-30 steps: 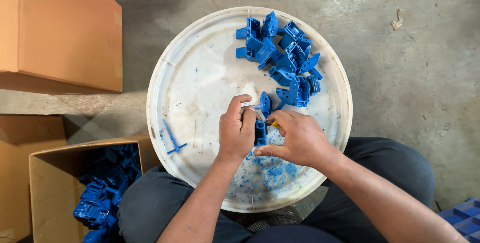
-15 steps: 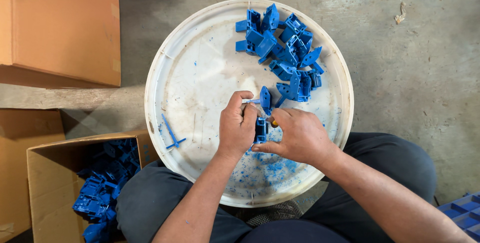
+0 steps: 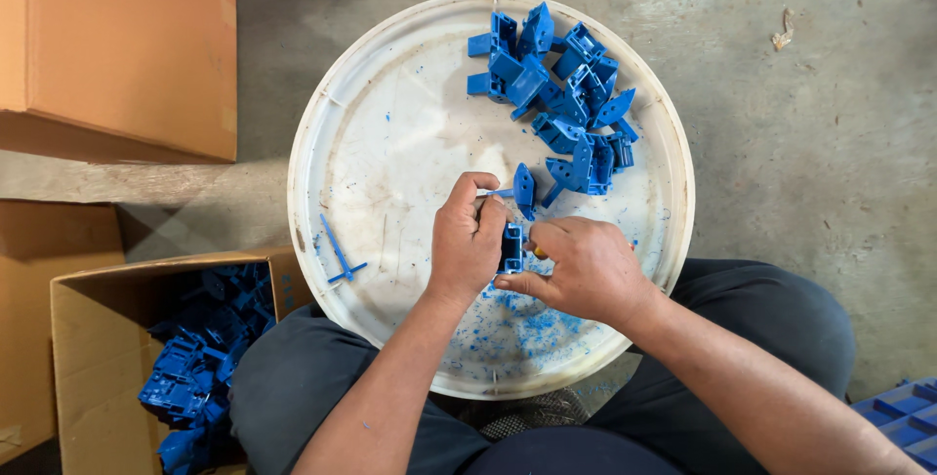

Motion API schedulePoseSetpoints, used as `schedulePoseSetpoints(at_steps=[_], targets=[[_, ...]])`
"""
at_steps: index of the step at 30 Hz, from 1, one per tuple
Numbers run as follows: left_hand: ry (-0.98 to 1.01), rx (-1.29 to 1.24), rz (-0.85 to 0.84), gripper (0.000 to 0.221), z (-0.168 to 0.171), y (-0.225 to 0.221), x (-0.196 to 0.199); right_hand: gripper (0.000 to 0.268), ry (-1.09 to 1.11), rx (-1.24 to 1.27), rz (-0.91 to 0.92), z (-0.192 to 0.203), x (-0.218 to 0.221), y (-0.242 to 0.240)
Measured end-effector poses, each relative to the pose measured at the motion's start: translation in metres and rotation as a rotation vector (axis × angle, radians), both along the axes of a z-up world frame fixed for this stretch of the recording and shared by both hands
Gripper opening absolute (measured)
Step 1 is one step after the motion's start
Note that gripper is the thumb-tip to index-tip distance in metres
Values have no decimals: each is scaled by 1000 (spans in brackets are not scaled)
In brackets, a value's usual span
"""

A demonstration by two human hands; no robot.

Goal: The person uses a small yellow deburring tool to remove excess plastic flash from blue plastic components held over a white bucket lid.

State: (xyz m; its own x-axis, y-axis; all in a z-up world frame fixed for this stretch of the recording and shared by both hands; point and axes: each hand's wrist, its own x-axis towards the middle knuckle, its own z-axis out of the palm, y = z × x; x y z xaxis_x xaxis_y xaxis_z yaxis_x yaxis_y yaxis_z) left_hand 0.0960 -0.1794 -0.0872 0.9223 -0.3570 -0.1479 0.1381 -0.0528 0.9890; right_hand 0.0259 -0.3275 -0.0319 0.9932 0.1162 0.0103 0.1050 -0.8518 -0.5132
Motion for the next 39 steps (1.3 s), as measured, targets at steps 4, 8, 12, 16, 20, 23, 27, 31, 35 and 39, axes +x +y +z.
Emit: schedulePoseSetpoints(at_steps=[4,8,12,16,20,23,27,31,35,39], targets=[[20,-80,22,10,-2,-1,1,54,-35,-23,25,-1,-1,3],[37,-88,26,10,-3,-1,2,53,-32,-19,22,-1,-2,6],[64,-38,48,10,-1,-2,2,50,-46,-16,34,-2,-2,5],[125,-75,93,11,-3,-3,4,46,-60,59,16,-9,-3,2],[145,-199,135,10,-4,-3,5,37,52,406,-106,-18,-2,-4],[198,-231,113,16,-6,-2,8,34,221,610,-202,-26,-3,-13],[164,-146,24,44,-12,2,3,33,255,797,-224,-34,-2,-19],[83,-179,-24,44,-8,2,0,37,191,669,-234,-25,3,-19],[206,-275,-34,37,0,1,-2,50,75,392,-226,-11,7,-16],[266,-337,-56,37,-2,0,-4,53,38,224,-186,-9,6,-15]])
